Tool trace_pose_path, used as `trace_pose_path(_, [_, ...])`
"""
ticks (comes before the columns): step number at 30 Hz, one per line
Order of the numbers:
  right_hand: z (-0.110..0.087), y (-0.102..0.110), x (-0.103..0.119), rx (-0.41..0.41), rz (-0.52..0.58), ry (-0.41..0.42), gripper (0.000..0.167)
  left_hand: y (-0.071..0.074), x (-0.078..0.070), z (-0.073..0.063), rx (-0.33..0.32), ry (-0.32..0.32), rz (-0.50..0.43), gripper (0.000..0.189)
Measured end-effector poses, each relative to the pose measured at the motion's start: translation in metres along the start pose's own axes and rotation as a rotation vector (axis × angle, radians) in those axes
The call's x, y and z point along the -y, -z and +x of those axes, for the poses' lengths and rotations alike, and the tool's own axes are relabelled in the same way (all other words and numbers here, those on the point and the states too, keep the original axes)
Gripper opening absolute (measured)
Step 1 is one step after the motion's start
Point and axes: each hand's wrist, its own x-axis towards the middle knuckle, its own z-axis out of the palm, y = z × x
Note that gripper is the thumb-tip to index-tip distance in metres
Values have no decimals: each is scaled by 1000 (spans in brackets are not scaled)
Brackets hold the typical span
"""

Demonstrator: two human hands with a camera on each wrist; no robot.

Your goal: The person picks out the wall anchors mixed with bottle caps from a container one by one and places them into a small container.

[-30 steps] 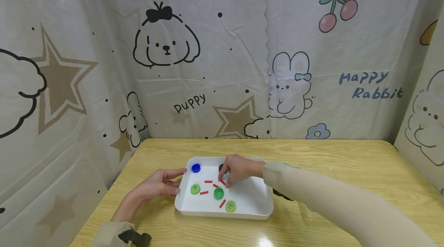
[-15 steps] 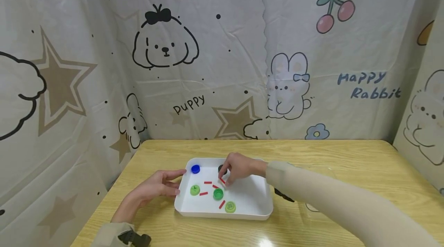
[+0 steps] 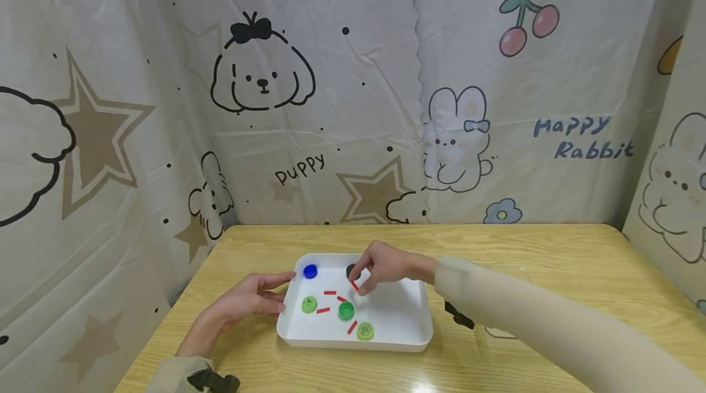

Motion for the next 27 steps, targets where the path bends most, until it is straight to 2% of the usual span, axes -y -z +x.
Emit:
trace_pose_path(14, [-16,0,4,-53,141,-6,26,0,1,1,9,-9,-18,76])
trace_pose_path(27, [-35,-4,13,-101,251,-57,24,0,0,1,5,-3,-9,76])
